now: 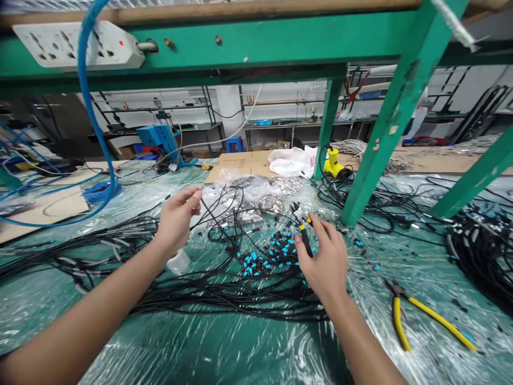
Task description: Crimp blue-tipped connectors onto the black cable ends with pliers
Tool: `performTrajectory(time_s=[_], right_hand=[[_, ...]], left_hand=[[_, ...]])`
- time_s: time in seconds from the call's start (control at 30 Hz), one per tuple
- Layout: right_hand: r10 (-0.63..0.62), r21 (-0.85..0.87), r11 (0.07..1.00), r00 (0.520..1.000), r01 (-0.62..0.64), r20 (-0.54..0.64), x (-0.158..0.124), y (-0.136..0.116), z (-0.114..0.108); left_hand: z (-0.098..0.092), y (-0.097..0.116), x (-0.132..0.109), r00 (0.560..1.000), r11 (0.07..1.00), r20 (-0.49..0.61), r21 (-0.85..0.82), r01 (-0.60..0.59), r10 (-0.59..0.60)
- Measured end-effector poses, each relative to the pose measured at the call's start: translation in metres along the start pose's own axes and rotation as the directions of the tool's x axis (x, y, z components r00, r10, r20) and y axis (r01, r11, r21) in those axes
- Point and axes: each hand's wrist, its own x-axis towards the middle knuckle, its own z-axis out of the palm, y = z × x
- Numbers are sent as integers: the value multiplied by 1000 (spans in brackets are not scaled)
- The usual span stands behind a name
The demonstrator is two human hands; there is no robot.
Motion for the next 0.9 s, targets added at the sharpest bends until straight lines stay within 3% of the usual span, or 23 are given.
performTrajectory(time_s=[0.13, 0.23, 0.33, 0.43, 0.5, 0.57, 0.6, 0.63, 0.67, 0.73, 0.83, 0.9], right_hand=[[59, 41, 998, 998, -57, -35, 5, 7, -4], [146, 150, 980, 986, -133, -81, 11, 16, -8], [235, 237, 952, 960, -196, -151, 17, 27, -12], [312, 320, 917, 927, -237, -210, 23, 35, -16], [353, 389, 887, 909, -250, -221, 25, 38, -16], [378, 444, 859, 900, -254, -216, 26, 38, -16], [386, 460, 850, 898, -255, -214, 27, 37, -15], [392, 469, 845, 895, -258, -213, 27, 37, -15], [396, 469, 843, 894, -263, -211, 27, 37, -15], [396, 448, 850, 896, -276, -200, 27, 38, -15], [374, 368, 880, 916, -301, -145, 27, 43, -13], [344, 282, 908, 935, -310, -81, 25, 47, -10]], left_hand=[[14, -24, 49, 987, 986, -61, 65, 154, -150], [17, -47, 62, 977, 971, -106, 133, 200, -187], [21, -60, 51, 988, 962, -52, 228, 152, -144], [36, -63, 9, 982, 950, 182, 311, -15, -44], [52, -62, -33, 911, 936, 412, 321, -148, 3], [72, -62, -76, 789, 922, 614, 294, -251, 19], [83, -62, -96, 710, 907, 704, 280, -316, 30], [94, -63, -113, 578, 830, 814, 290, -477, 48], [105, -65, -128, 486, 750, 873, 298, -590, 36], [125, -71, -146, 433, 716, 901, 295, -633, 10], [144, -78, -157, 425, 704, 905, 308, -640, -9], [145, -77, -160, 426, 697, 905, 308, -647, -4]])
